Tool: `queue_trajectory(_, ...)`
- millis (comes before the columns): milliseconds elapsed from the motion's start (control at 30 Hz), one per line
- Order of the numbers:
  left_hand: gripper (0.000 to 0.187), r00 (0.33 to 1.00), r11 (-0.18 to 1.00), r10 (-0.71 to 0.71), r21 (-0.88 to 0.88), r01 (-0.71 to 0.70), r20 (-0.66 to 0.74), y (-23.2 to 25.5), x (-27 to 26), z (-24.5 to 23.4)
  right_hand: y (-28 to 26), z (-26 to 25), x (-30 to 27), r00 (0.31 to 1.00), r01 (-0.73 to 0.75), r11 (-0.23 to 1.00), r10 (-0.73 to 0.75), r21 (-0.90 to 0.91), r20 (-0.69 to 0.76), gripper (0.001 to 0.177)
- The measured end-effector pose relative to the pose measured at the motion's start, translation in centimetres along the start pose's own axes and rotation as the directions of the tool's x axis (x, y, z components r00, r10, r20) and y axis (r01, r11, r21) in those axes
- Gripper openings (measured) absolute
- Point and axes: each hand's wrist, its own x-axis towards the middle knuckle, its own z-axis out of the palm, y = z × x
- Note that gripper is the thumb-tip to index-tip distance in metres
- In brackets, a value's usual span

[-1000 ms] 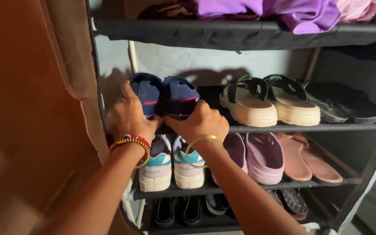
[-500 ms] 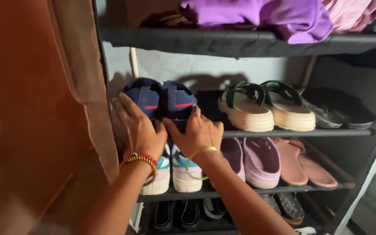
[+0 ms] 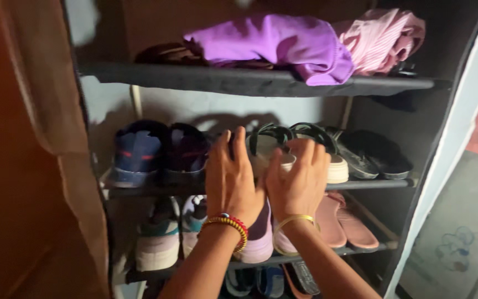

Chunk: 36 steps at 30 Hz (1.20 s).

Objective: The person organizes a shoe rack by picking up various shoes and sandals from the floor and placing them on the shelves. They handle pink sandals, dark sneakers, and green sandals, arranging them neatly on the rack.

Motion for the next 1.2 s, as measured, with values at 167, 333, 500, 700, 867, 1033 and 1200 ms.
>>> queue_trajectory(167, 0.097, 0.936, 0.966, -0.246, -0.017, 0.258, 0.25, 2.9, 0.5, 2.2, 4.5, -0.3, 1.1, 0.993, -0.12, 0.96, 0.116, -0.254, -0.033, 0.052)
queue_trajectory(333, 0.086, 0.907, 0.948, -0.308, 0.012, 0.319, 0.288, 4.2, 0.9, 4.1, 7.3, -0.4, 1.8, 0.945, -0.287, 0.886, 0.324, -0.366, 0.043, 0.071)
queue_trajectory(500, 0.073, 0.835, 0.933, -0.355, 0.112, 0.341, 0.421, 4.2, 1.5, 5.3, 9.0, -1.4, 3.4, 0.852, -0.326, 0.869, 0.44, -0.371, 0.283, 0.092)
queue_trajectory(700, 0.054, 0.9, 0.933, -0.353, 0.018, 0.361, 0.257, 4.3, 1.2, 5.7, 9.6, -1.4, 3.9, 0.862, -0.294, 0.868, 0.421, -0.401, 0.28, 0.094)
queue_trajectory(867, 0.036, 0.897, 0.923, -0.378, 0.013, 0.386, 0.23, 4.0, 1.1, 4.8, 8.7, -1.0, 3.5, 0.838, -0.334, 0.834, 0.476, -0.439, 0.266, 0.082)
queue_trajectory(1033, 0.029, 0.909, 0.924, -0.383, 0.087, 0.373, 0.167, 3.0, 1.2, 2.6, 6.8, -0.9, 2.7, 0.896, -0.266, 0.897, 0.366, -0.353, 0.253, 0.078)
queue_trajectory(1200, 0.032, 0.908, 0.92, -0.38, 0.179, 0.35, 0.175, 1.7, 1.3, 0.4, 3.8, -0.4, 2.0, 0.863, -0.312, 0.885, 0.416, -0.346, 0.287, 0.079)
